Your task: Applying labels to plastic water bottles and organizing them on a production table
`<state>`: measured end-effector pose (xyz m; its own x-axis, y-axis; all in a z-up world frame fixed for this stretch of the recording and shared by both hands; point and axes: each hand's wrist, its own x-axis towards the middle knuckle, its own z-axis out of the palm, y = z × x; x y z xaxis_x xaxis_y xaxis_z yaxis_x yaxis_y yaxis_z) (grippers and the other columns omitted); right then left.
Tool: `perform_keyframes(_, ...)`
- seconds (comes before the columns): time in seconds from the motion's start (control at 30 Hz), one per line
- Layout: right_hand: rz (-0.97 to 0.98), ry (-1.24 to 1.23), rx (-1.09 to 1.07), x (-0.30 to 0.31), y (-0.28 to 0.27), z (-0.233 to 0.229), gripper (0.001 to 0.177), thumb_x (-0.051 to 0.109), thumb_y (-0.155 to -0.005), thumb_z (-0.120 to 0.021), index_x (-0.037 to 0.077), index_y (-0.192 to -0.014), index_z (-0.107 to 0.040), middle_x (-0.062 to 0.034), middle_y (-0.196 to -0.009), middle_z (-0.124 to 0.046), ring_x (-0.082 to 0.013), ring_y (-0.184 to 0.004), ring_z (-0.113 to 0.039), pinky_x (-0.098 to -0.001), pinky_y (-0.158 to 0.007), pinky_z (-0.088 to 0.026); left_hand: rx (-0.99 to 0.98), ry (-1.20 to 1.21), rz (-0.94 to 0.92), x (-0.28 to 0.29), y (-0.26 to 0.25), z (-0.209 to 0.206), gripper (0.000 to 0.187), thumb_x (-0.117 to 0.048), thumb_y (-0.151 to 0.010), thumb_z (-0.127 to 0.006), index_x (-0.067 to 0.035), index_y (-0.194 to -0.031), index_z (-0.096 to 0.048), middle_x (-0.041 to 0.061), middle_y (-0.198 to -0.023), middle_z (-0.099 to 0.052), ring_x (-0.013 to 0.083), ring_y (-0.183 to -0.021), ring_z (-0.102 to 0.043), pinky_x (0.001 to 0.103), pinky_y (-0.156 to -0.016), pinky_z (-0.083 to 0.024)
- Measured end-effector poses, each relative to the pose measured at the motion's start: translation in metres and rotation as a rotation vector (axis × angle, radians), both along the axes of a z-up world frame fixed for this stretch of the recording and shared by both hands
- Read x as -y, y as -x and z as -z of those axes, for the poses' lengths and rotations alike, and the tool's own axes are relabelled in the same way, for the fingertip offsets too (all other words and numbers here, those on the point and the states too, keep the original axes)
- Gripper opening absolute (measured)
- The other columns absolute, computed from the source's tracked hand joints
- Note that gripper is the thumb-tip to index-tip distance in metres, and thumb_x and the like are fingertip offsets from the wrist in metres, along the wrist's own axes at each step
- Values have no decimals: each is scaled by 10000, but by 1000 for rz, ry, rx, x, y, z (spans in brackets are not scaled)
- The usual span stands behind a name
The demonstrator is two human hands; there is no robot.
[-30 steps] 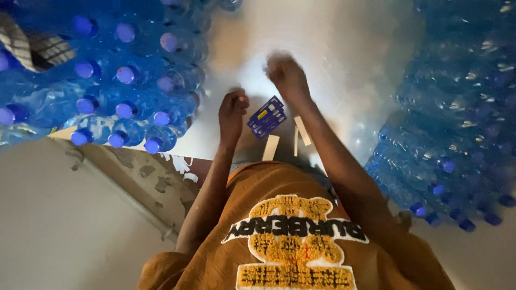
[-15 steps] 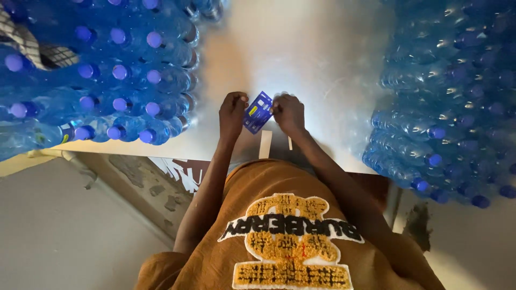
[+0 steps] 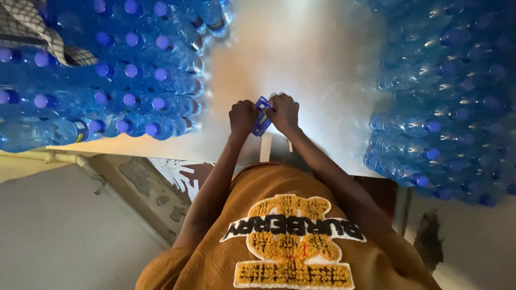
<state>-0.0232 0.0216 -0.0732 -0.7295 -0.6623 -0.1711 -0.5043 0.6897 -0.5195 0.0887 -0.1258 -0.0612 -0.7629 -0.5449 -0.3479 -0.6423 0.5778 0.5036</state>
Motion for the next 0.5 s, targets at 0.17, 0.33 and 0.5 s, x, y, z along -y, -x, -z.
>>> perform_keyframes(0.17,172,302,74,3,-4,-9,387,405,-945,-874,161,-1143,-647,-66,-1034,-589,-417,-1053,-663,-664,-867,-556,-262,-189,-144,-1,-5,-25,123,-154,-994,-723,-55,-1066,-739,204,-1000,-716,480,-1028,-729,579,-867,-605)
perform_keyframes(0.33,302,544,430,5,-22,-66,236,334,-1062,-822,129,-1113,-718,-106,-949,-631,-339,-964,-718,-528,-846,-567,-477,-272,-164,-28,-4,-82,99,-106,-1022,-718,-75,-1004,-626,172,-1082,-643,471,-1055,-721,570,-857,-597)
perform_keyframes(0.5,448,695,658,-3,-11,-61,90,235,-1118,-703,168,-1113,-764,-54,-836,-705,-159,-811,-718,-364,-776,-614,-715,-598,-300,-39,5,-106,283,-31,-960,-762,-2,-1207,-627,282,-1236,-686,463,-1206,-709,550,-1063,-572)
